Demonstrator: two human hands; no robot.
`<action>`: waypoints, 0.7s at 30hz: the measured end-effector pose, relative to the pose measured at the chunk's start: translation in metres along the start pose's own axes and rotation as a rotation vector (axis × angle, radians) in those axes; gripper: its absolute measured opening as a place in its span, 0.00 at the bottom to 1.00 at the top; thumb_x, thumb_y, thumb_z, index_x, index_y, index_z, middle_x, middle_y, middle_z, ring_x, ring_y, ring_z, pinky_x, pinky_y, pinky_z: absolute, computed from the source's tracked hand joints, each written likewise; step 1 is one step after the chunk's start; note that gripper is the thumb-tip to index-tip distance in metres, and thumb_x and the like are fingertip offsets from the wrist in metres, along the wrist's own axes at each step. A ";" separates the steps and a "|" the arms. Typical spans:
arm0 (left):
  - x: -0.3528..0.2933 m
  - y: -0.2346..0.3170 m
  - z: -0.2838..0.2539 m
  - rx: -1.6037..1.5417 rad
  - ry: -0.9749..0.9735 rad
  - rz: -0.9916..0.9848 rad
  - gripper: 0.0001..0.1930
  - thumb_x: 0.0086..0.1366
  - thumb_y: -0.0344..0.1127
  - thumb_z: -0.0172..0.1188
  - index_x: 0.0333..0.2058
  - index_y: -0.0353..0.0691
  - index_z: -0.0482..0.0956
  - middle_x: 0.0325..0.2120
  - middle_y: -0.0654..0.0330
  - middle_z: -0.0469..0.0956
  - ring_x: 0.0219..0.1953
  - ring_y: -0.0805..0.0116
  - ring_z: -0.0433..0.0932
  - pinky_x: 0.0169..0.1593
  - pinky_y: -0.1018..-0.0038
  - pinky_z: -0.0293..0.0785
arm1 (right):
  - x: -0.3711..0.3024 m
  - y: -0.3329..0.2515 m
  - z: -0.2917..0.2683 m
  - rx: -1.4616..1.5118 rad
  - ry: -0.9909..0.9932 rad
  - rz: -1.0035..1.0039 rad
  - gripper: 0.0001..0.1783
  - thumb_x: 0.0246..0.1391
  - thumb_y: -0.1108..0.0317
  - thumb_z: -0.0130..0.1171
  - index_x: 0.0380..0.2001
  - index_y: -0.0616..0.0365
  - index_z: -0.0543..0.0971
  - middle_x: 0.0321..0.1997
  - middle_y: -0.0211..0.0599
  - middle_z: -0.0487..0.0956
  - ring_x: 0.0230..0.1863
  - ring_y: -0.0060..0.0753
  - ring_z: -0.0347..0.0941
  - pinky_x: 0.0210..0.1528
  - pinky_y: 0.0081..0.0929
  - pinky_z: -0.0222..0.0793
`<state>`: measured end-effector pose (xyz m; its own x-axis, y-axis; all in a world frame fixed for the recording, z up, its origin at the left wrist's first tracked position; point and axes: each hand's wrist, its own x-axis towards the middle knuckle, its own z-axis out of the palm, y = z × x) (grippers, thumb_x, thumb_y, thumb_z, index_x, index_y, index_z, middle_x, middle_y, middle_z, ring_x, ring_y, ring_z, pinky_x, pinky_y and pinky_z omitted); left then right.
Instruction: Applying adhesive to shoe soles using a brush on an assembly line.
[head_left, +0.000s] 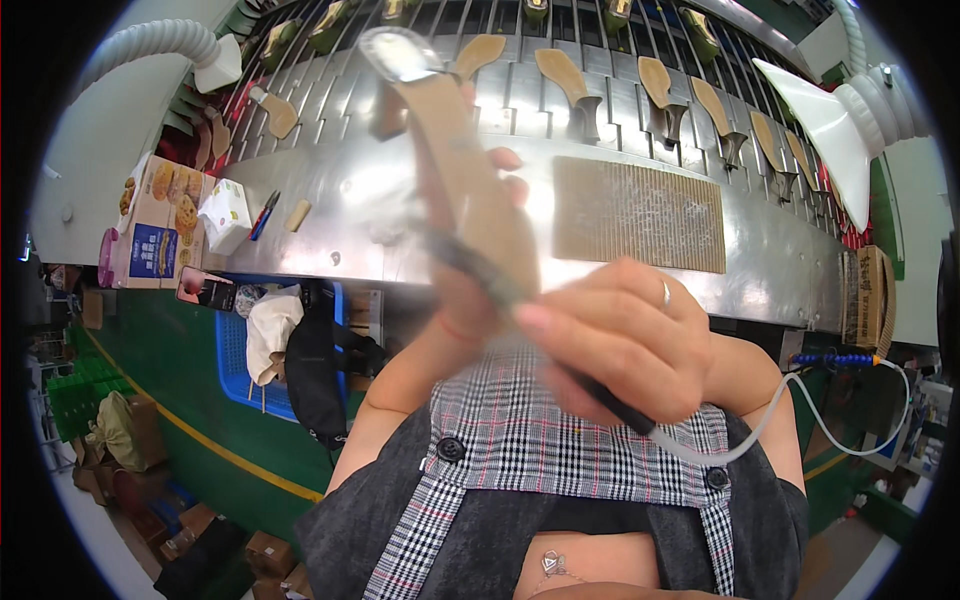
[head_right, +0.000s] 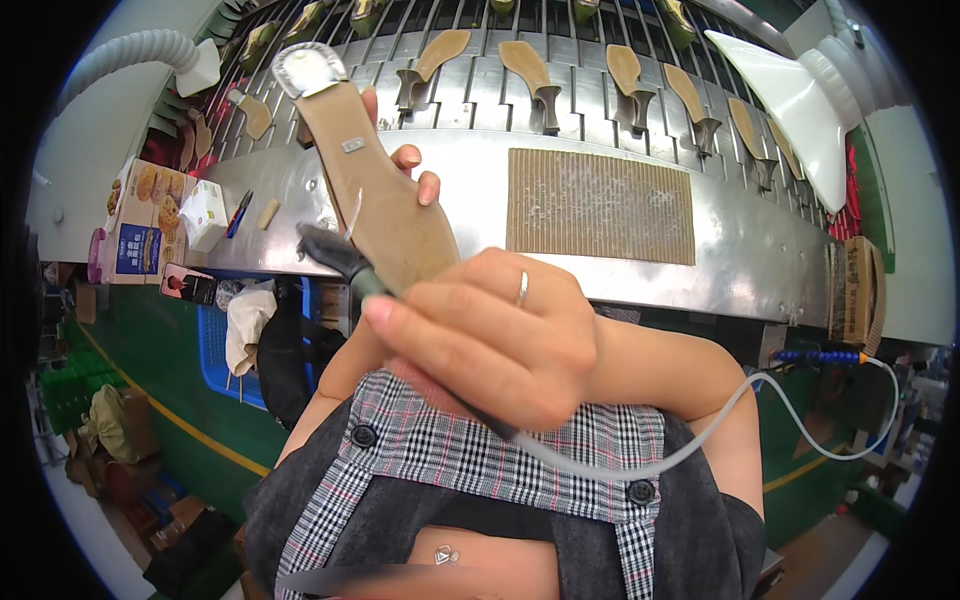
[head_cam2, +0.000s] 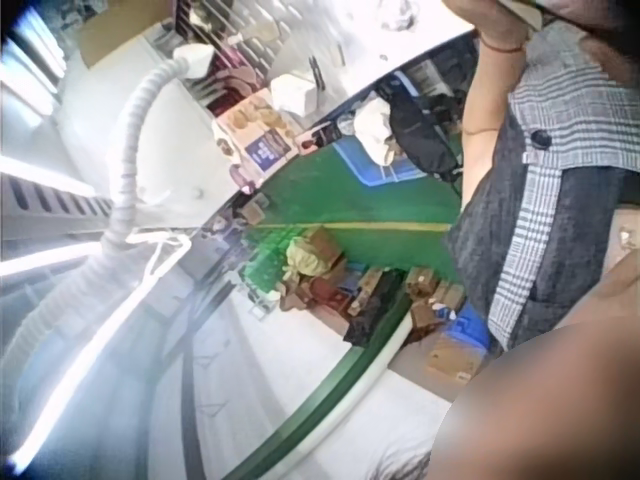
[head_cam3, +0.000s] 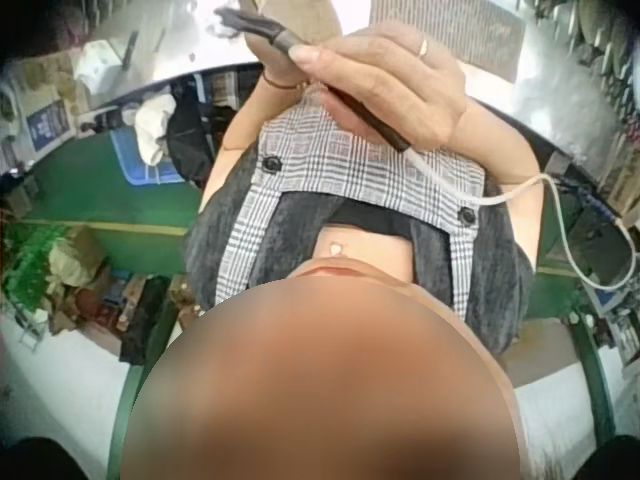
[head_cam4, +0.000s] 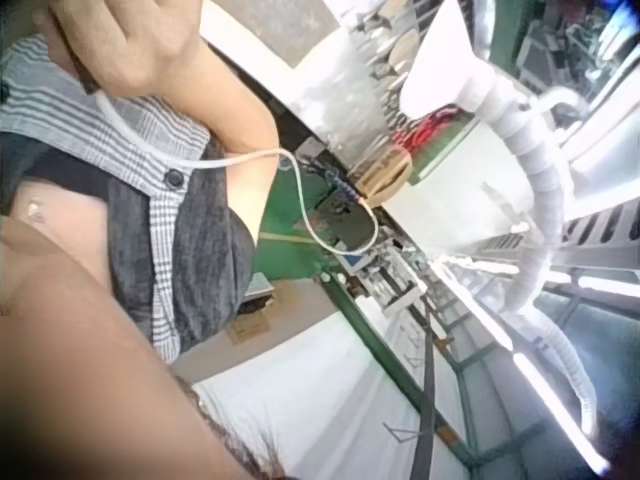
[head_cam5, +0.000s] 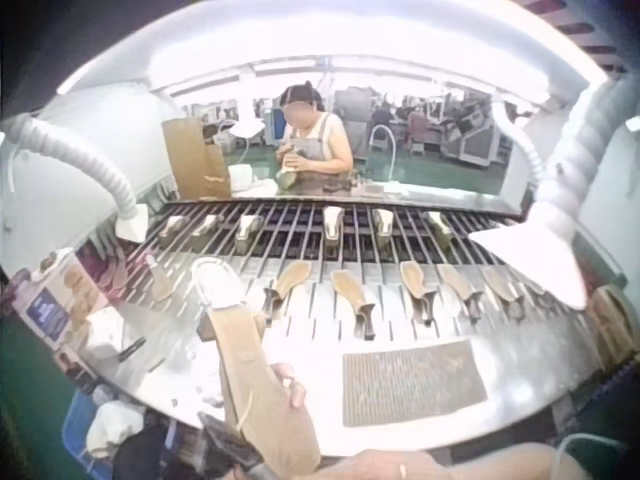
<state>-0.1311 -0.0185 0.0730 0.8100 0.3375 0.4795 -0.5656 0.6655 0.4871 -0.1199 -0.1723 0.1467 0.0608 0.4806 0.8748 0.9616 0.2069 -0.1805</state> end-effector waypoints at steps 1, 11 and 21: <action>-0.001 0.001 -0.001 -0.027 -0.016 0.014 0.39 0.67 0.48 0.56 0.69 0.42 0.46 0.70 0.59 0.48 0.49 0.56 0.72 0.43 0.63 0.76 | -0.002 0.000 0.001 0.011 0.008 0.063 0.18 0.39 0.78 0.65 0.38 0.73 0.80 0.26 0.43 0.79 0.24 0.35 0.76 0.26 0.26 0.73; 0.003 0.006 -0.001 -0.050 0.037 0.133 0.36 0.67 0.36 0.53 0.70 0.46 0.46 0.68 0.56 0.51 0.48 0.67 0.73 0.44 0.76 0.76 | -0.013 -0.001 0.002 0.105 0.016 0.217 0.18 0.40 0.77 0.65 0.39 0.72 0.81 0.28 0.43 0.80 0.25 0.32 0.76 0.23 0.24 0.72; 0.014 0.016 -0.025 -0.433 -0.036 0.047 0.29 0.71 0.44 0.42 0.68 0.45 0.52 0.70 0.51 0.48 0.54 0.59 0.70 0.49 0.64 0.71 | -0.018 0.000 0.002 0.136 -0.152 0.300 0.23 0.37 0.79 0.63 0.43 0.70 0.80 0.30 0.44 0.80 0.27 0.35 0.77 0.25 0.24 0.72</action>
<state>-0.1245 0.0137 0.0691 0.7747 0.3561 0.5225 -0.4785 0.8704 0.1162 -0.1215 -0.1796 0.1299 0.2840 0.6564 0.6989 0.8621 0.1443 -0.4858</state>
